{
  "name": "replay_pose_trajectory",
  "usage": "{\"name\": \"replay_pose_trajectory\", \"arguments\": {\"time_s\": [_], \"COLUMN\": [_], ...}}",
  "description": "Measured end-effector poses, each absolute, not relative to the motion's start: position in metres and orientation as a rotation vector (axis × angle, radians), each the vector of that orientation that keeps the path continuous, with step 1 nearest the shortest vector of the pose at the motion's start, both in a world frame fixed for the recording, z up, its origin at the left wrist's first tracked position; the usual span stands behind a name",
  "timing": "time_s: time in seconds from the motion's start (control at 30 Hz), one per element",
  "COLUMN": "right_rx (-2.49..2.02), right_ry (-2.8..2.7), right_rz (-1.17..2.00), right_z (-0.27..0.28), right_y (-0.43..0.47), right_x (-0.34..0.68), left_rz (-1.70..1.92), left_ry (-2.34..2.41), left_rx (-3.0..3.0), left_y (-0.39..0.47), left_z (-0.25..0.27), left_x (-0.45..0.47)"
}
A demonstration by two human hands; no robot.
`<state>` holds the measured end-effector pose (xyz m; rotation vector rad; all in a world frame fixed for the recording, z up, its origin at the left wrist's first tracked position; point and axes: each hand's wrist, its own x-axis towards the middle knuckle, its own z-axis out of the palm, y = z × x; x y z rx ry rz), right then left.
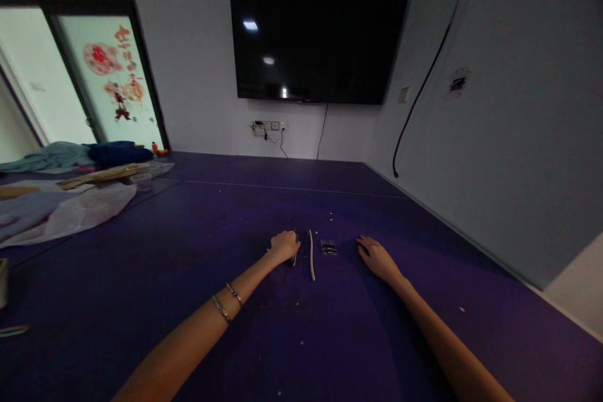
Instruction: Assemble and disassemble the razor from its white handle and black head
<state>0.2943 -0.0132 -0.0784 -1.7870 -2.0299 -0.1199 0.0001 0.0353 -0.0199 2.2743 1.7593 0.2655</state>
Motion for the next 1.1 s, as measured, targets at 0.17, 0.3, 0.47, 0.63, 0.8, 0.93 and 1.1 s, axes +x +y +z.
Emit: {"name": "replay_pose_trajectory", "arguments": {"time_s": [0.17, 0.3, 0.47, 0.63, 0.8, 0.93, 1.1], "right_rx": [-1.78, -1.756, -1.737, -1.761, -1.742, -1.732, -1.72], "right_ry": [-2.027, -2.013, -2.006, -2.023, -2.004, -1.99, -1.976], "right_rz": [-0.122, -0.112, -0.123, -0.128, -0.108, -0.098, -0.097], "right_z": [-0.08, -0.084, -0.086, -0.085, -0.085, -0.085, -0.085], "right_y": [-0.012, -0.009, -0.009, -0.01, -0.01, -0.01, -0.01], "right_x": [0.296, 0.298, 0.298, 0.298, 0.299, 0.299, 0.299], "left_rz": [0.411, 0.501, 0.634, 0.802, 0.84, 0.761, 0.658], "left_ry": [1.694, 1.502, 1.242, 1.173, 1.141, 1.118, 1.143], "left_rx": [2.038, 1.739, 1.321, 0.997, 0.81, 0.727, 0.664], "left_y": [0.041, 0.05, 0.068, 0.085, 0.09, 0.089, 0.087], "left_z": [-0.019, -0.013, -0.003, -0.003, -0.008, -0.009, -0.011], "left_x": [-0.003, -0.008, -0.022, -0.03, -0.031, -0.032, -0.028]}}
